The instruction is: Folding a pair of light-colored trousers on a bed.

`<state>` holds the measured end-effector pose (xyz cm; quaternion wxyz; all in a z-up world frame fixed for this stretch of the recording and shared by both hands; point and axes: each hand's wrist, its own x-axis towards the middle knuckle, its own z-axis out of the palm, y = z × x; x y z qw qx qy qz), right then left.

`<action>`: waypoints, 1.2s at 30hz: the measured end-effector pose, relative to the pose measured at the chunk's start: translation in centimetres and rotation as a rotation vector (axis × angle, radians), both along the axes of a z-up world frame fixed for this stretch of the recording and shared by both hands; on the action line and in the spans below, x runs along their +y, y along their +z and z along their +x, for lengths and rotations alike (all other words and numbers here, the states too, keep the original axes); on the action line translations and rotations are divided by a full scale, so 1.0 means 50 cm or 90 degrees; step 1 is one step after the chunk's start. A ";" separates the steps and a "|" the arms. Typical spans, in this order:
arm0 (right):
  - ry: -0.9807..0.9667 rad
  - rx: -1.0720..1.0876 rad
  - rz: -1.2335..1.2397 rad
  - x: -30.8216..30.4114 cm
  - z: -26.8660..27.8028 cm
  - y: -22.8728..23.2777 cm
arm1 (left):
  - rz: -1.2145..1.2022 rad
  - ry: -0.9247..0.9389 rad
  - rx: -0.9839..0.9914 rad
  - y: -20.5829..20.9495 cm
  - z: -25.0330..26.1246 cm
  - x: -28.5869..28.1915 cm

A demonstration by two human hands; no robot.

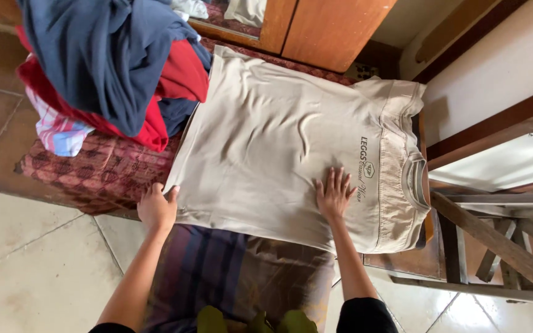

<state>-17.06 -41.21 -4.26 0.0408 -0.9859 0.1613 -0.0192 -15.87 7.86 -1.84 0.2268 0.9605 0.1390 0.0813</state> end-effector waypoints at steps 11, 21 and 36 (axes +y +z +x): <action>0.453 0.080 0.158 0.324 -0.048 0.058 | -0.249 0.037 0.113 0.084 0.001 0.082; 0.430 0.020 0.089 0.468 -0.117 0.130 | 0.039 -0.068 0.073 0.038 0.097 0.011; 0.145 -0.166 0.038 0.081 0.164 -0.005 | 0.004 -0.167 -0.213 -0.018 0.249 -0.034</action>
